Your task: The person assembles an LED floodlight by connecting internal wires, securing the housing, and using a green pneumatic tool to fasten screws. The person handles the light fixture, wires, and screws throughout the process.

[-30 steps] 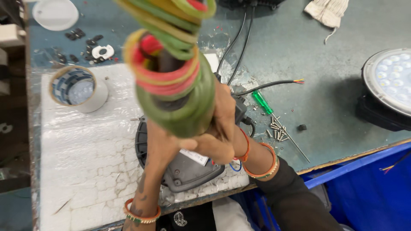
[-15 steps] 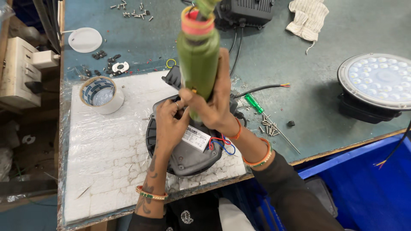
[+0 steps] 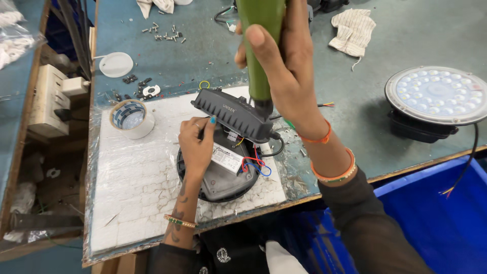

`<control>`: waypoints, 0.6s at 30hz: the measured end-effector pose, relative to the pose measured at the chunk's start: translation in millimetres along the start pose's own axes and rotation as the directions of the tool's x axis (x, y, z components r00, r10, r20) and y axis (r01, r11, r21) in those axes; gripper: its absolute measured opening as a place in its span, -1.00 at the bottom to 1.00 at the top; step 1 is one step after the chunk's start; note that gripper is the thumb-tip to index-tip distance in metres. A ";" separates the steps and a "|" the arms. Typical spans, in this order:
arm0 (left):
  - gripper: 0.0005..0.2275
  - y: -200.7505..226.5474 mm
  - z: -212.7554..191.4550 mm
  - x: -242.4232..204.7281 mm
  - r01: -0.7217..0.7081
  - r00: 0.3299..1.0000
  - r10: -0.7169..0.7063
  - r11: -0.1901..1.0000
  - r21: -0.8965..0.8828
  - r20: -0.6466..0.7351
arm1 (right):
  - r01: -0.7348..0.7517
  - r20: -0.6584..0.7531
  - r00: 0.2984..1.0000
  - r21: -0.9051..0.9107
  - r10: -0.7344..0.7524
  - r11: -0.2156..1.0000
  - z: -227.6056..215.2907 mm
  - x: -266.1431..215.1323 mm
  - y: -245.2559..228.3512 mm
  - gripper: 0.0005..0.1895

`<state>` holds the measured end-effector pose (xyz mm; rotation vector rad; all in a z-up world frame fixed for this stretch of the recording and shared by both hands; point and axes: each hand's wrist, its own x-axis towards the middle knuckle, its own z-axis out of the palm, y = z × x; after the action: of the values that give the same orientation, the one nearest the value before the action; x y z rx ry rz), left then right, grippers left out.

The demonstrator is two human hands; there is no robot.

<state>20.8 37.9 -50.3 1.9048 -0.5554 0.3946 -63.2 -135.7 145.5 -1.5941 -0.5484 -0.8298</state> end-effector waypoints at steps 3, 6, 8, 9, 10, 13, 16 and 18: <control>-0.85 2.1 -2.5 -7.2 0.016 0.998 -0.014 0.999 0.032 -0.066 | 0.019 0.029 0.999 -0.024 -0.018 1.000 -9.1 9.2 -2.9 -0.57; -0.84 7.9 -6.9 -19.1 -0.023 0.998 0.026 0.998 0.053 -0.063 | 0.073 0.081 0.994 -0.008 -0.072 0.997 -22.7 7.8 4.6 -0.56; -0.81 12.5 -10.6 -26.7 -0.065 0.996 0.069 0.995 0.074 -0.049 | 0.063 0.096 0.994 -0.043 -0.059 0.997 -33.9 -4.6 15.9 -0.53; -0.79 14.5 -12.4 -30.7 -0.084 0.995 0.088 0.993 0.088 -0.039 | 0.027 0.089 0.996 -0.085 -0.019 0.996 -40.0 -15.8 22.9 -0.51; -0.77 16.7 -14.0 -34.9 -0.102 0.994 0.105 0.990 0.102 -0.030 | -0.011 0.083 0.996 -0.126 0.021 0.992 -45.5 -28.0 31.4 -0.50; -0.75 22.9 -16.0 -47.8 -0.125 0.990 0.129 0.990 0.060 -0.053 | -0.271 0.055 0.940 -0.482 0.338 0.833 -48.6 -69.1 67.1 -0.33; -0.79 28.0 -19.1 -55.3 -0.205 0.975 0.211 0.975 0.082 -0.073 | -0.546 0.145 0.652 -0.591 0.744 0.594 -48.5 -108.3 97.6 -0.05; -0.81 34.3 -21.4 -58.6 -0.206 0.975 0.211 0.976 0.072 -0.066 | -0.545 0.185 0.656 -0.555 0.732 0.628 -51.2 -125.3 108.8 0.04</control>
<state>-47.3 57.8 -45.6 1.8912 -0.7036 0.6234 -72.6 -194.3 -17.7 -2.2254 0.0141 -0.0407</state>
